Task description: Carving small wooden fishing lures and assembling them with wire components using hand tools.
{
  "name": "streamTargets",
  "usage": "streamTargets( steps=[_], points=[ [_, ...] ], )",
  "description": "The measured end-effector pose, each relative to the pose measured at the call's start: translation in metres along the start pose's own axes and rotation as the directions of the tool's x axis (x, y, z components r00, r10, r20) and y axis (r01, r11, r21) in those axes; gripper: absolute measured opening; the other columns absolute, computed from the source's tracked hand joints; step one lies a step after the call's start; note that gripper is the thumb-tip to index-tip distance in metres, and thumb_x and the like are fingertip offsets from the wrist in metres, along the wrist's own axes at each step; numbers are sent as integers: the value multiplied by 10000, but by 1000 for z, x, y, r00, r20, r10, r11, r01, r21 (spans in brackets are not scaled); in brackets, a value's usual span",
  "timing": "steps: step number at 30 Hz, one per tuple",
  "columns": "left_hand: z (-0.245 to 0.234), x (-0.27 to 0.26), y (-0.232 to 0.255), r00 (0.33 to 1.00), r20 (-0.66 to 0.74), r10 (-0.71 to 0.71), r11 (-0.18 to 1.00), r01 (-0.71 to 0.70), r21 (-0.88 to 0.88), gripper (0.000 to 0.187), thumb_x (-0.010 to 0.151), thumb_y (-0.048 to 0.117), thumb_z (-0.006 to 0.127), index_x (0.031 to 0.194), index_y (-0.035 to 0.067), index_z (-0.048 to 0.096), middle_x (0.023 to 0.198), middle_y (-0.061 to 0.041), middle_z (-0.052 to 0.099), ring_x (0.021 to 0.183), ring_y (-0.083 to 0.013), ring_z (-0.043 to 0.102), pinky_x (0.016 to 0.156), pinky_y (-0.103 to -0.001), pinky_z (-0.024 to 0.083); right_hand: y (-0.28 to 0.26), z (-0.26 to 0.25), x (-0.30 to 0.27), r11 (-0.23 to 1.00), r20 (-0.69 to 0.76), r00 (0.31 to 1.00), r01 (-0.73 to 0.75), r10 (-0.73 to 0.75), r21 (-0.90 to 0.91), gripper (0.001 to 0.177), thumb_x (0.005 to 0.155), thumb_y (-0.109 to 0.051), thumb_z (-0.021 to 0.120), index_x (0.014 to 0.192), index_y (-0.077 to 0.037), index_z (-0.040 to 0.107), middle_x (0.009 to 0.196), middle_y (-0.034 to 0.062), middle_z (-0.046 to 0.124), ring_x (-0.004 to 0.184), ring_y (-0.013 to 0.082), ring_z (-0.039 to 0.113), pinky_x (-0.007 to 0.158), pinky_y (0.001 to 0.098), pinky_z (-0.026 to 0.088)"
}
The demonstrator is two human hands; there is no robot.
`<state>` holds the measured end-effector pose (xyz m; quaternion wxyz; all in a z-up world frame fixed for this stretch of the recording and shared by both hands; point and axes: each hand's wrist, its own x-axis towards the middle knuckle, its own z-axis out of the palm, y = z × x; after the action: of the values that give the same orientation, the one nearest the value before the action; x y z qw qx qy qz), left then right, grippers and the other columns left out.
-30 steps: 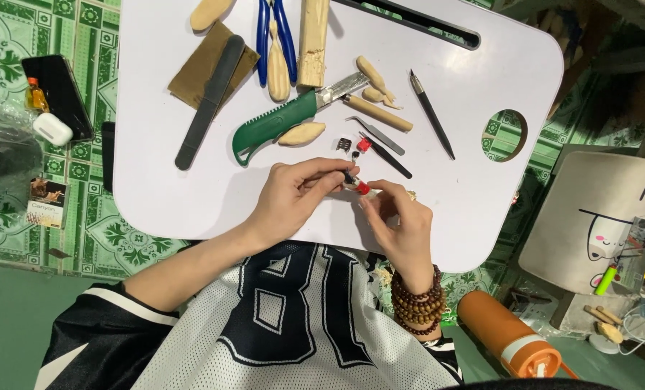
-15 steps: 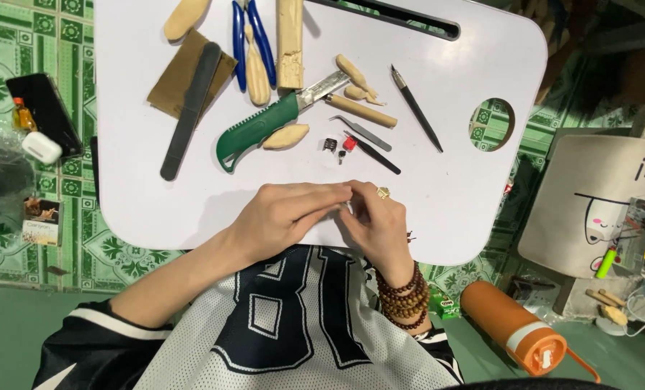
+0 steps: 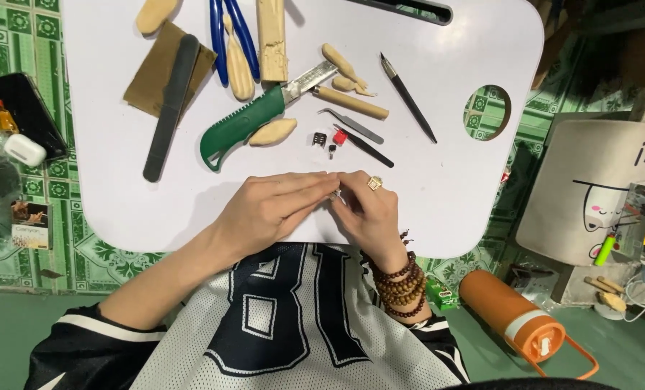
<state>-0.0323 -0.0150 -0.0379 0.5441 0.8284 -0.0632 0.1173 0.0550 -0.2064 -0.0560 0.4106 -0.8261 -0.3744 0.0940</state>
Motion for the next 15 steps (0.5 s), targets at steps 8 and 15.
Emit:
streamTargets(
  steps=[8,15],
  points=[
    [-5,-1,-7,999,-31,-33,998,35,47,209,959,50,667,1150,26,749,1086,-193,765,1001,-332,739,778,-375,628,-1,-4,6,1000,55,998,15,-15,1,230,862,-46,769,1086,-83,731,770,37,704,574,233,663,513,308,521],
    [-10,2,3,997,-8,-79,997,79,-25,184,960,59,663,1110,6,754,958,-192,763,837,-298,741,657,-336,599,-2,-1,6,1000,35,999,23,-22,-11,199,887,-21,740,1073,-87,724,794,47,699,568,244,642,505,310,503]
  ],
)
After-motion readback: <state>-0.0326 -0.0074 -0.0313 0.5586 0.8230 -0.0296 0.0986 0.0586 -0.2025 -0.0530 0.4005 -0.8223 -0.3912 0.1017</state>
